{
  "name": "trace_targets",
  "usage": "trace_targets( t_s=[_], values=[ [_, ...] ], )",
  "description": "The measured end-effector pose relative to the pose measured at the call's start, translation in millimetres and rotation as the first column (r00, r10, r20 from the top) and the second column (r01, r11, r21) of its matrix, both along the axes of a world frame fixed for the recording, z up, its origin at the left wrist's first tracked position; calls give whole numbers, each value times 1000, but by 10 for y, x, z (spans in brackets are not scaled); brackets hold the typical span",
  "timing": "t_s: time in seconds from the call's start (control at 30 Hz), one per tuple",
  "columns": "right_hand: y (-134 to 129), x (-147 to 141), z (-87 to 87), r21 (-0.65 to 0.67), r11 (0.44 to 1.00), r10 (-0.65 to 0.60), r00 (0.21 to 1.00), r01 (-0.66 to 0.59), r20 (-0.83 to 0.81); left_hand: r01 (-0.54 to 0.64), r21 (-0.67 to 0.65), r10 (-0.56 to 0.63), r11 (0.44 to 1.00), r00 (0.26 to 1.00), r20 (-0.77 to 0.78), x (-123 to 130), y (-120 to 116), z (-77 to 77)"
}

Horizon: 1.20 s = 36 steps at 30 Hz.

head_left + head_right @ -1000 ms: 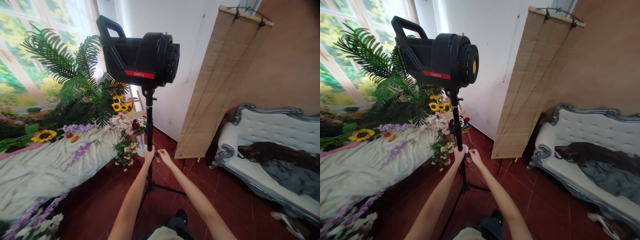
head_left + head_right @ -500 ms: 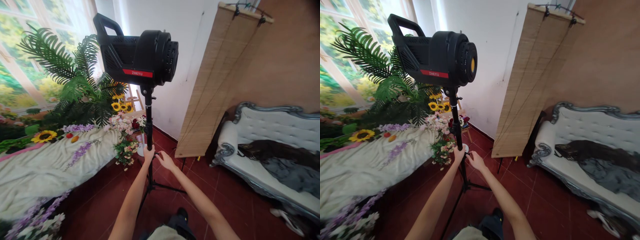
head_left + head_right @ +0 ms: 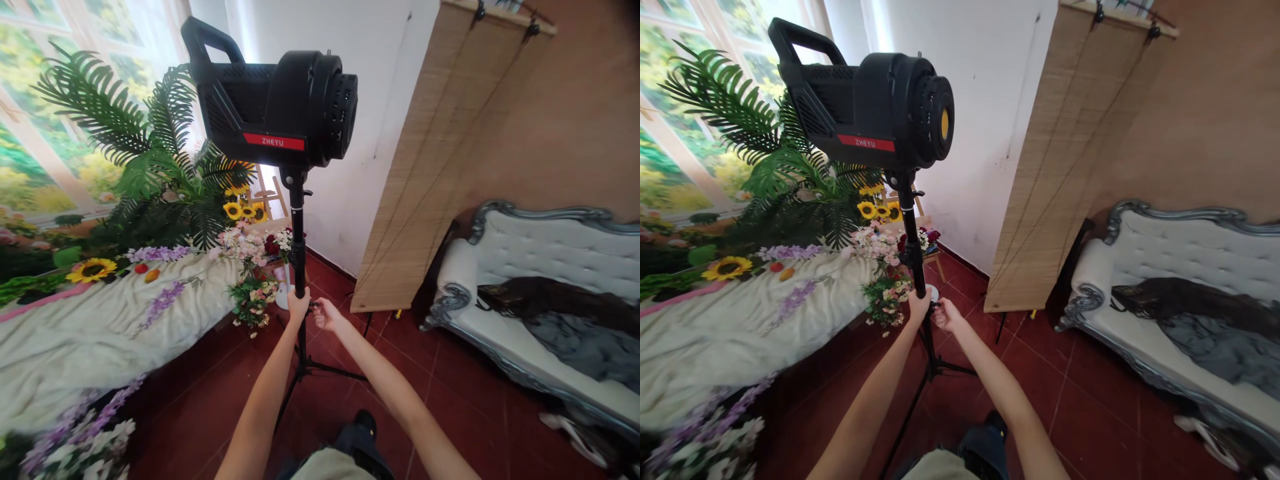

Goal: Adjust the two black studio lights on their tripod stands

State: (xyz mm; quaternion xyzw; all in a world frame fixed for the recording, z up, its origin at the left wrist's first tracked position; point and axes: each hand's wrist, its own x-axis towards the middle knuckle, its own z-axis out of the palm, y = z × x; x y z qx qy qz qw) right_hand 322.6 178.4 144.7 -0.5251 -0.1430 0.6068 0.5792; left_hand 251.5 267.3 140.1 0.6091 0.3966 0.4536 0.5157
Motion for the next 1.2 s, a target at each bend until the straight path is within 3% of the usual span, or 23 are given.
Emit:
trace_targets(
  t_s=[0.1, 0.2, 0.23, 0.3, 0.37, 0.4, 0.47, 0.83, 1.2],
  values=[
    [-1, 30, 78, -18, 995, 99, 995, -99, -14, 14, -5, -14, 1000, 1000, 6, -11, -11, 17],
    [-55, -22, 66, -28, 1000, 10, 957, -2, 290, 19, 10, -19, 1000, 1000, 5, -25, -19, 37],
    [-86, -54, 50, 6, 997, -67, 892, 72, 447, 19, 10, -19, 1000, 1000, 6, -29, -22, 43],
    [-160, -117, 21, 149, 976, -218, 659, 160, 720, 21, 6, -22, 1000, 1000, 14, -36, -26, 52],
    [-240, -161, 4, 260, 959, -282, 414, 111, 865, 25, 2, -25, 1000, 999, 26, -39, -32, 58],
    [-275, -172, 1, 276, 959, -283, 328, 68, 901, 28, 0, -28, 1000, 999, 31, -40, -34, 60],
    [-327, -173, -3, 268, 963, -265, 236, 19, 935, 28, -6, -28, 1000, 999, 34, -40, -37, 61],
    [-320, -78, -43, 230, 970, -214, 163, -80, 963, 4, 10, -4, 1000, 1000, 5, -14, 12, -19],
    [-237, 198, -93, 90, 960, -99, -21, -264, 995, 24, 9, -24, 1000, 1000, 4, -22, 4, -10]
  ],
)
